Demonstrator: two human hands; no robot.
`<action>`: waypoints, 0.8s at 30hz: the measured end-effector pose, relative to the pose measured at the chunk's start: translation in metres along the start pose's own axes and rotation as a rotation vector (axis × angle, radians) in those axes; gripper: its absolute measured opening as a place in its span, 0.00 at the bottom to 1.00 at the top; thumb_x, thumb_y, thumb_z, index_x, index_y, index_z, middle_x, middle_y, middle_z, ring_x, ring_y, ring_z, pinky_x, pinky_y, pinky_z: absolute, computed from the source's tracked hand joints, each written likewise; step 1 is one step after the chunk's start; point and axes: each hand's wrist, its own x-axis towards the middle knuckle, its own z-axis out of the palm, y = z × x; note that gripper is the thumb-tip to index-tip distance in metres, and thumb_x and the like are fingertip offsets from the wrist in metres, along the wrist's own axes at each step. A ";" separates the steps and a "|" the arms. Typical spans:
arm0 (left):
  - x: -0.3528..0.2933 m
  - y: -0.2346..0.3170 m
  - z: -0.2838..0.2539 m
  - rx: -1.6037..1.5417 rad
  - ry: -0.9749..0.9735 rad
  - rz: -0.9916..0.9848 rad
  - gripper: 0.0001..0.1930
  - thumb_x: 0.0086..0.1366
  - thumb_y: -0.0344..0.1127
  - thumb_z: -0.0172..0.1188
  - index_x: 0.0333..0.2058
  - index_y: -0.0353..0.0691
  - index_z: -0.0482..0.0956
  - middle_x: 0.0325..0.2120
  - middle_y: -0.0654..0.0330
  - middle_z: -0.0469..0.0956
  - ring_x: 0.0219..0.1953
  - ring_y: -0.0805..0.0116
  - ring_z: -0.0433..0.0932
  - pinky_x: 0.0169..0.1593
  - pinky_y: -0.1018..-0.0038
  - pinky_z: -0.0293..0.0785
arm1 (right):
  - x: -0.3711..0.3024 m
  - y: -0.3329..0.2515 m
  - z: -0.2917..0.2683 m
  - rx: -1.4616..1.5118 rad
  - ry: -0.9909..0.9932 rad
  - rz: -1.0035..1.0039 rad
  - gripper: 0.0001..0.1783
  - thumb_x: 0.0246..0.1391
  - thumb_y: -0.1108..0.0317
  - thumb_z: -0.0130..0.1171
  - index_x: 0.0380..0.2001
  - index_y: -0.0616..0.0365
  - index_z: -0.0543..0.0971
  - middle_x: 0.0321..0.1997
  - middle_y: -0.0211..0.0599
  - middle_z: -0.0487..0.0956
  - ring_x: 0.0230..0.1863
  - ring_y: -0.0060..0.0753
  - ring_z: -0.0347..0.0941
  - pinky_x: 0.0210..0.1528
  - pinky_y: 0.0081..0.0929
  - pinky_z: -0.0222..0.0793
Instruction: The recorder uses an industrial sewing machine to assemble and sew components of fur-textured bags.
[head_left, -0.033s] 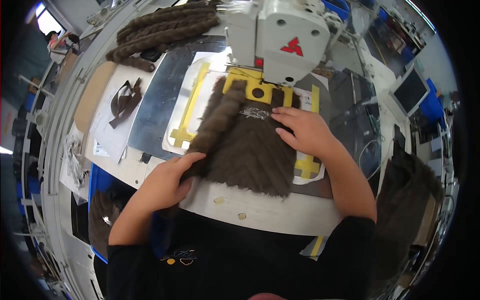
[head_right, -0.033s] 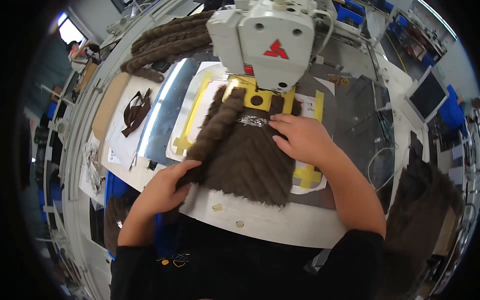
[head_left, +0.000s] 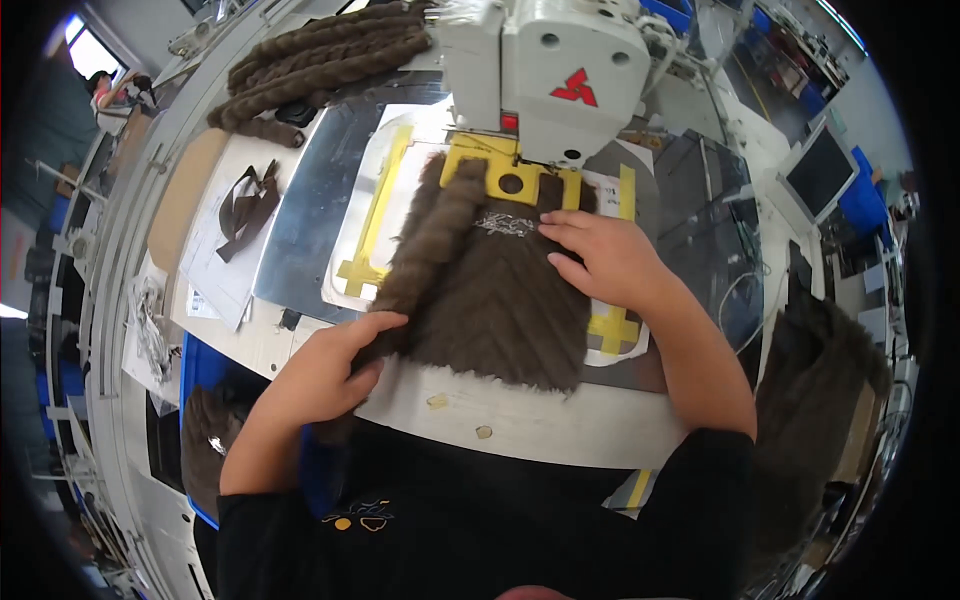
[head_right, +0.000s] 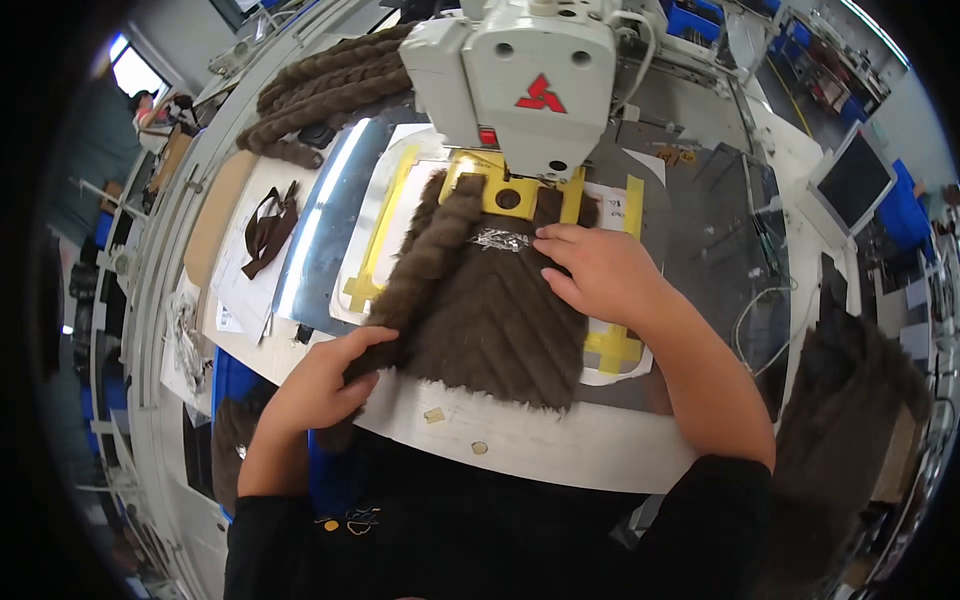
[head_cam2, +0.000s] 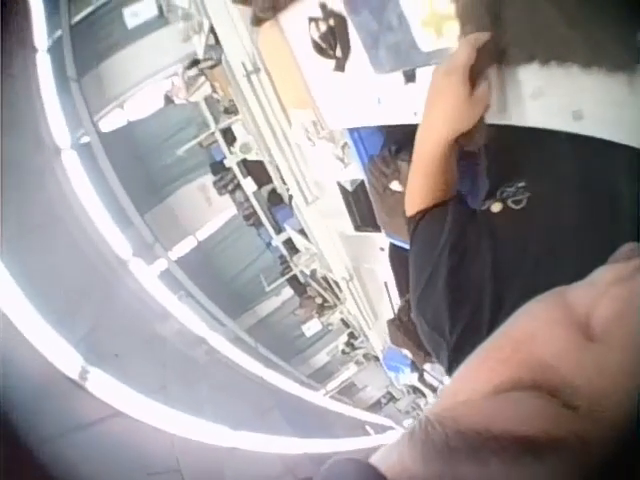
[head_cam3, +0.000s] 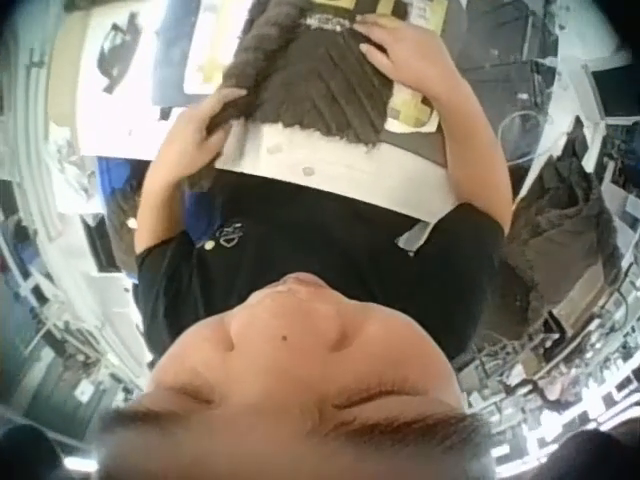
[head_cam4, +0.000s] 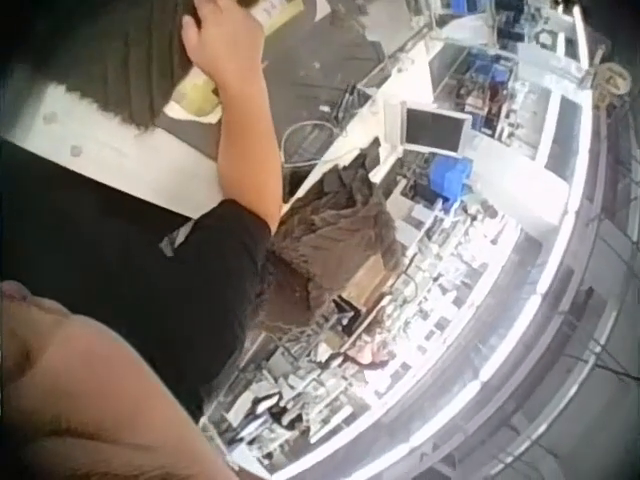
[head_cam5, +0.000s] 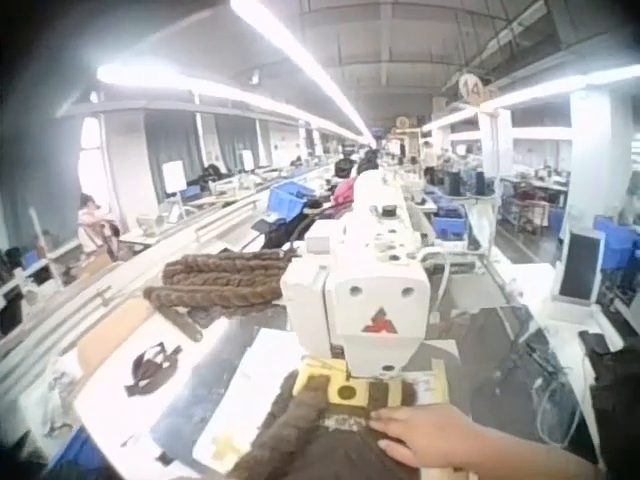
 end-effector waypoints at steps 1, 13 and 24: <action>-0.001 -0.002 -0.006 -0.185 -0.053 0.015 0.24 0.60 0.24 0.58 0.57 0.41 0.76 0.43 0.51 0.80 0.47 0.58 0.81 0.47 0.67 0.75 | -0.005 0.003 0.001 0.005 0.012 0.030 0.20 0.60 0.61 0.60 0.54 0.55 0.82 0.60 0.35 0.80 0.57 0.42 0.78 0.56 0.35 0.76; 0.019 -0.025 -0.031 -1.346 0.283 0.339 0.32 0.69 0.59 0.53 0.45 0.26 0.69 0.24 0.39 0.80 0.25 0.54 0.85 0.19 0.74 0.80 | -0.009 0.009 -0.002 0.009 0.014 0.026 0.19 0.61 0.59 0.59 0.52 0.56 0.83 0.60 0.30 0.81 0.55 0.40 0.79 0.55 0.37 0.77; 0.023 0.027 0.006 -0.661 -0.286 0.386 0.34 0.55 0.48 0.70 0.55 0.31 0.74 0.43 0.54 0.81 0.38 0.64 0.81 0.41 0.73 0.74 | 0.000 -0.098 -0.012 1.258 -0.539 0.380 0.35 0.68 0.35 0.51 0.34 0.61 0.83 0.20 0.32 0.75 0.21 0.23 0.72 0.24 0.22 0.69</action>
